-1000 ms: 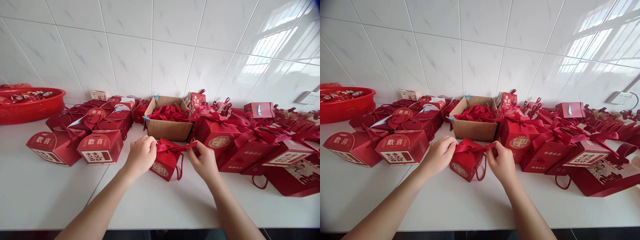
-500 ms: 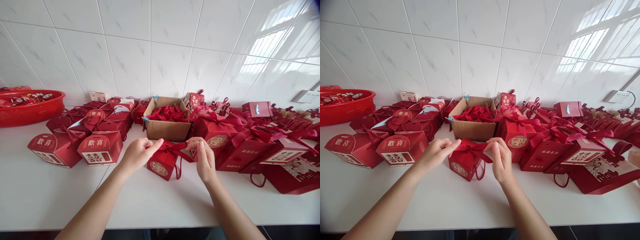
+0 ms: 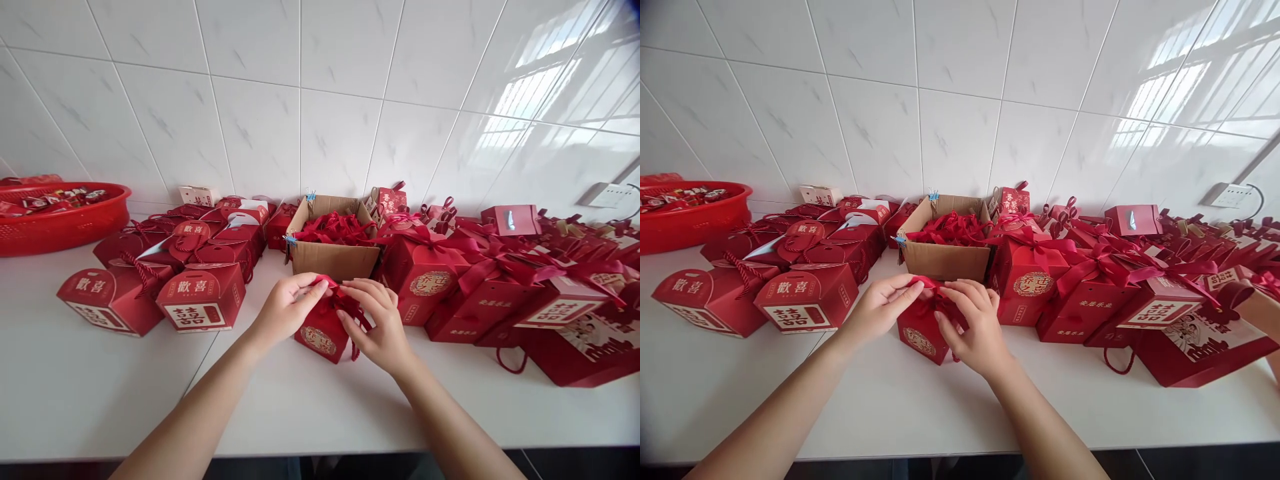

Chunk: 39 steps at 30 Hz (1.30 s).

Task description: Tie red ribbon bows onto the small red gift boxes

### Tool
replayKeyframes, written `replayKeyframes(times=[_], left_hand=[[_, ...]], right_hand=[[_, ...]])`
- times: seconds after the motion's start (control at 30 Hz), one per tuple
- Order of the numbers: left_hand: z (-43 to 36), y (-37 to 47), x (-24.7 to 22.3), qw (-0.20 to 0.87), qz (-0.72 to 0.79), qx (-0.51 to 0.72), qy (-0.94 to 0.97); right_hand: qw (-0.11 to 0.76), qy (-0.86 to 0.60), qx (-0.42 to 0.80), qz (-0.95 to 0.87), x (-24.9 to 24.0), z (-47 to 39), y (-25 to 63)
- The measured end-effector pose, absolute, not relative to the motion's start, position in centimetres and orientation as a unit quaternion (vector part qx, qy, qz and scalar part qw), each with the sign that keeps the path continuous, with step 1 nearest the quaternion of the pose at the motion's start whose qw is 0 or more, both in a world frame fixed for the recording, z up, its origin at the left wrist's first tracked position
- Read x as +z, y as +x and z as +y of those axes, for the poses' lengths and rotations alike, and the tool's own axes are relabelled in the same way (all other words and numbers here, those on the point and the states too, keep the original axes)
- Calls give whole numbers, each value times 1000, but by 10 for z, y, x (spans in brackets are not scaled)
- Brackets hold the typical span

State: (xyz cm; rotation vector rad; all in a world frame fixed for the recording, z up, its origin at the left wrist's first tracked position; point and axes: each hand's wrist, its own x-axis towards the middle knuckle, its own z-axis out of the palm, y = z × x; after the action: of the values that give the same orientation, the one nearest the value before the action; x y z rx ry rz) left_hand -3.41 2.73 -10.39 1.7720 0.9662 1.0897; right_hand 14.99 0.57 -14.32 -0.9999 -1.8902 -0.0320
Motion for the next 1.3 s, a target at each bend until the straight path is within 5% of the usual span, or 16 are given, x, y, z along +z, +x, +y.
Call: replayKeyframes(times=[0.57,0.8,1.07,1.3], left_hand=[[26,-34,-104,483,410,424,647],[45,-38,-124,189,499,420,734],[53,-39,-135,65,526,445,722],[26,-43,-104,252,351,335,837]], right_hand=[[456,-392,14,-799,-137,-7,148],[462,-342,47,-817,-140,-5,151],[579,-369,208,-697,-138,6,170],[510,-407,327,-684,-139,13,184]])
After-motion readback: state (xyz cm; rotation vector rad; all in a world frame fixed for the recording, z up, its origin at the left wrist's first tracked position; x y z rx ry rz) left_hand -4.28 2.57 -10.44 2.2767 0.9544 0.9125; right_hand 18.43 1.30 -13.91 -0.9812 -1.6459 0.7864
